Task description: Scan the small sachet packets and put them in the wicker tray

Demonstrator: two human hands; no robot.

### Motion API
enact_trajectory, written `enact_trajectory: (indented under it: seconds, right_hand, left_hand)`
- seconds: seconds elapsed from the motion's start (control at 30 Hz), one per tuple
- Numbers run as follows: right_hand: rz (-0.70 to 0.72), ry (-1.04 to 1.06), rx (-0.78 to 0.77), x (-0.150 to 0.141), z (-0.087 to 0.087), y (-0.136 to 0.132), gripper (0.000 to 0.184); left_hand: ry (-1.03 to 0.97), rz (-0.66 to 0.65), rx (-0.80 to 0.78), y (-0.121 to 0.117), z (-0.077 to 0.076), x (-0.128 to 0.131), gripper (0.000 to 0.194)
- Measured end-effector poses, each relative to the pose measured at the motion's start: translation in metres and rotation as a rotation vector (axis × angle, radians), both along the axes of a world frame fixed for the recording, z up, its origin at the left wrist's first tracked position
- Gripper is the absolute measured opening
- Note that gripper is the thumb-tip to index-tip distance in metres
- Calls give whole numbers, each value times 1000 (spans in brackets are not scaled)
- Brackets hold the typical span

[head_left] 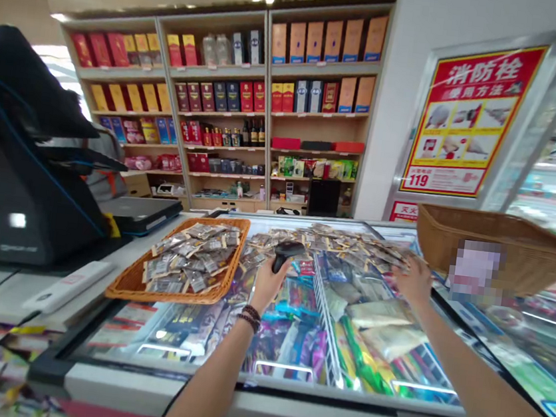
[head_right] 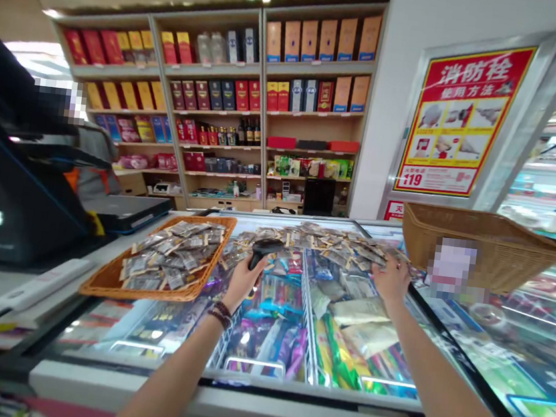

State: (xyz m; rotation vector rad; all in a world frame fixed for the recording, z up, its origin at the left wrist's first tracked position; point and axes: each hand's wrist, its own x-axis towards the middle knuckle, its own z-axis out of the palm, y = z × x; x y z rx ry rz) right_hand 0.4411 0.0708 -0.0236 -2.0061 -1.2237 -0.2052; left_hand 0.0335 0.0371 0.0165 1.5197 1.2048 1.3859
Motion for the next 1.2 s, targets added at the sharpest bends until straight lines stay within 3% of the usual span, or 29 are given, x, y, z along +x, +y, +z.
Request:
enact_trajectory:
  seconds: [0.17,0.27,0.37,0.43,0.57,0.6,0.7,0.8,0.97,1.2]
  right_hand:
    - [39,-17,-223,-15,-9,17,59]
    - [77,-80,-242,-41,-11,20,57]
    - [167,-101,-167,-79,-15,16,50]
    - [304,-63,-89,-109,-17,14,40]
    - [534,166,82,-166,-20,20,13]
    - [546,256,137,-177,-20,22,14]
    - [518,570,258,-201,-19,29,44]
    - [544,867,283,-207,-16,27,58]
    - [683,1140,215,-197,-8,13,50]
    - [564,1350,315,-186,-7,10,45]
  left_hand:
    - [-29,-13,-49,1,-14,-2,50]
    - [-64,-23,-56,2,-14,-3,51]
    - [-27,-1,-60,2,-15,-2,50]
    - [9,4,-54,2,-16,-1,49]
    - [14,-5,-50,0,-18,-1,50]
    - [10,-3,-51,-1,-19,-1,50]
    - [2,3,-48,-3,-20,-5,51]
    - [-5,7,-39,-4,-21,-8,52]
    - [19,13,-26,-4,-21,-8,50]
    - [-6,-23,-29,-7,-21,-8,50]
